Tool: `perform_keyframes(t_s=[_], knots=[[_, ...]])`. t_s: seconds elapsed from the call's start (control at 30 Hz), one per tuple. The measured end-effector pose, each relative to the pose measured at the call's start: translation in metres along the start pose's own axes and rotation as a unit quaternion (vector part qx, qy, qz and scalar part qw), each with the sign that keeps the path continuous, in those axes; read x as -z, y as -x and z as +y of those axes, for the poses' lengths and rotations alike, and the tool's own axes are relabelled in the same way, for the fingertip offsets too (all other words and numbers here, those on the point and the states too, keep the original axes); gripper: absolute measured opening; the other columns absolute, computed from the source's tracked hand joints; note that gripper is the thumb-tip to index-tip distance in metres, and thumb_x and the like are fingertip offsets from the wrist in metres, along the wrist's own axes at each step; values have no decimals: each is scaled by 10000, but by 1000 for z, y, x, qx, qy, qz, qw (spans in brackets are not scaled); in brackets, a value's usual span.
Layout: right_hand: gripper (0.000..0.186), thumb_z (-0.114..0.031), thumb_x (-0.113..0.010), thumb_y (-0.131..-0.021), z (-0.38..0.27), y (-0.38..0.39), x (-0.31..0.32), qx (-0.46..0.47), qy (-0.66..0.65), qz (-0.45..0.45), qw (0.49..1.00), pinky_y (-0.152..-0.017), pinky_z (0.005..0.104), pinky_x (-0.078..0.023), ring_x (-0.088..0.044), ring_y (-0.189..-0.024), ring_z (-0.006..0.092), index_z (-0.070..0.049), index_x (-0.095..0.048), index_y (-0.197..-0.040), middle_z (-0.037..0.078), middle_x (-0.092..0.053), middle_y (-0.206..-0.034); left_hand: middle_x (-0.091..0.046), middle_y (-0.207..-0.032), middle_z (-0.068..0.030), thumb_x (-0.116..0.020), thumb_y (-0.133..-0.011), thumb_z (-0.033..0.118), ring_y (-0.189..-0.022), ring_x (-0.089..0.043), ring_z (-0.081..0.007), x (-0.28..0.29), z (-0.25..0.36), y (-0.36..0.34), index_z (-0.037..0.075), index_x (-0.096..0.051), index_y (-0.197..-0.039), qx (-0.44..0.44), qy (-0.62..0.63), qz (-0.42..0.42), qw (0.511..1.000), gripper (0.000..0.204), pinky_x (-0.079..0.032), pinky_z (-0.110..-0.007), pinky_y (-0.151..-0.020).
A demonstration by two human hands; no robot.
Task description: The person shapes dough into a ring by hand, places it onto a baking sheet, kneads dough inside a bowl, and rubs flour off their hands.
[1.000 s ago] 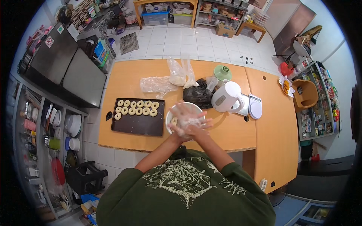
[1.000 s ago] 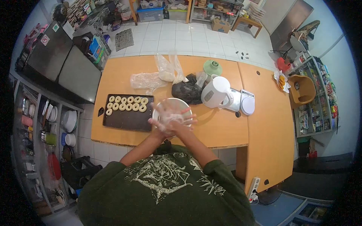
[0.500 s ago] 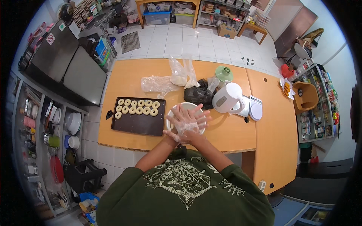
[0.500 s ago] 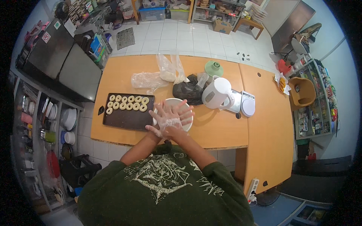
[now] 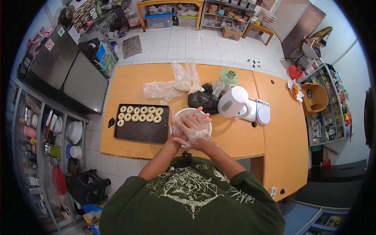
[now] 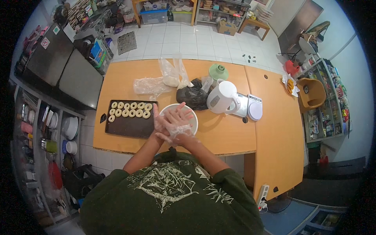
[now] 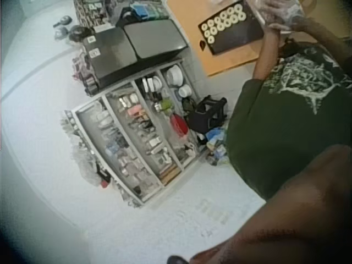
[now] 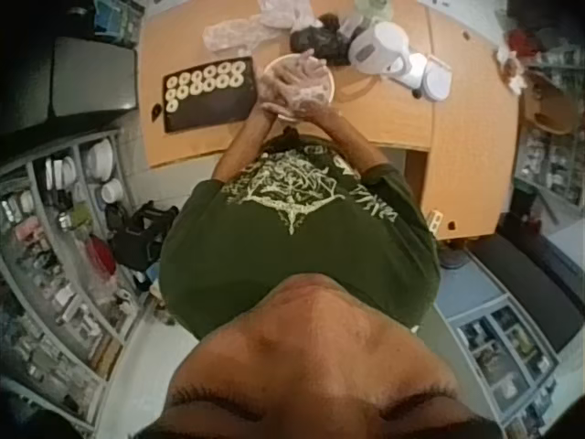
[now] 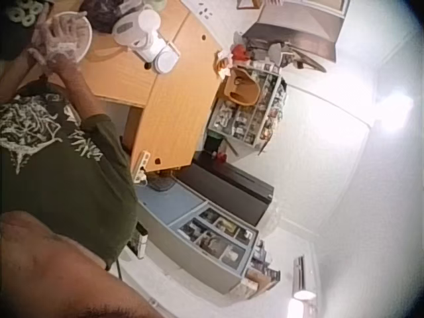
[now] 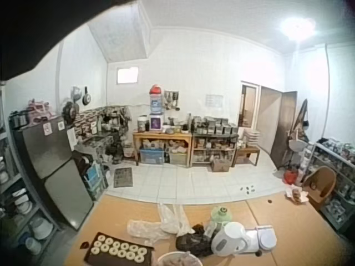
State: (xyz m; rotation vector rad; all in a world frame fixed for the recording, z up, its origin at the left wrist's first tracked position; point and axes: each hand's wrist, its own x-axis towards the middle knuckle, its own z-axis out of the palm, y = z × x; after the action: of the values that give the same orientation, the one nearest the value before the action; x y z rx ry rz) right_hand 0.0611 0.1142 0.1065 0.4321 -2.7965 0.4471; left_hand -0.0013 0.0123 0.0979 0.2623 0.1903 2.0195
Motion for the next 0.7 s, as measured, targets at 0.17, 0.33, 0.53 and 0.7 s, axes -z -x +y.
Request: perform_keyframes(t_s=[0.17,0.33,0.53,0.7], knots=[[718,-655,-413,-865,13,-7,6,-230,-83,-116,963,-1094,613,-165,-341,-1343,360,-115,-502,-1331,179,-488,-1352,-309,-1479,-196,-243,-767,860,-1337,-337,-384,5,-34,-1,47,-211,-1474,39,9,52,998,1078,-272,-546,-1100],[669,-589,-499,-847,-12,-8,-11,-214,-64,-171,960,-1082,538,-255,-428,-1267,364,-91,-526,-1293,204,-483,-1336,-337,-1461,-206,-229,-774,858,-1319,-366,-389,5,-22,-3,35,-230,-1465,7,18,-57,998,1075,-288,-537,-1096],[592,-532,-569,-828,16,8,11,-104,43,-20,993,-1065,625,-218,-390,-1292,366,-117,-577,-1249,140,-504,-1314,-388,-1438,-181,-264,-762,865,-1291,-431,-334,17,-8,9,86,-266,-1462,54,-30,92,994,1047,-333,-488,-1080],[553,-538,-547,-836,-20,-7,3,-355,-17,-117,927,-1046,652,-228,-397,-1287,357,-115,-609,-1187,138,-503,-1308,-356,-1443,-236,-219,-752,881,-1294,-404,-405,16,-27,-9,35,-265,-1451,64,42,13,997,1099,-322,-526,-1072]])
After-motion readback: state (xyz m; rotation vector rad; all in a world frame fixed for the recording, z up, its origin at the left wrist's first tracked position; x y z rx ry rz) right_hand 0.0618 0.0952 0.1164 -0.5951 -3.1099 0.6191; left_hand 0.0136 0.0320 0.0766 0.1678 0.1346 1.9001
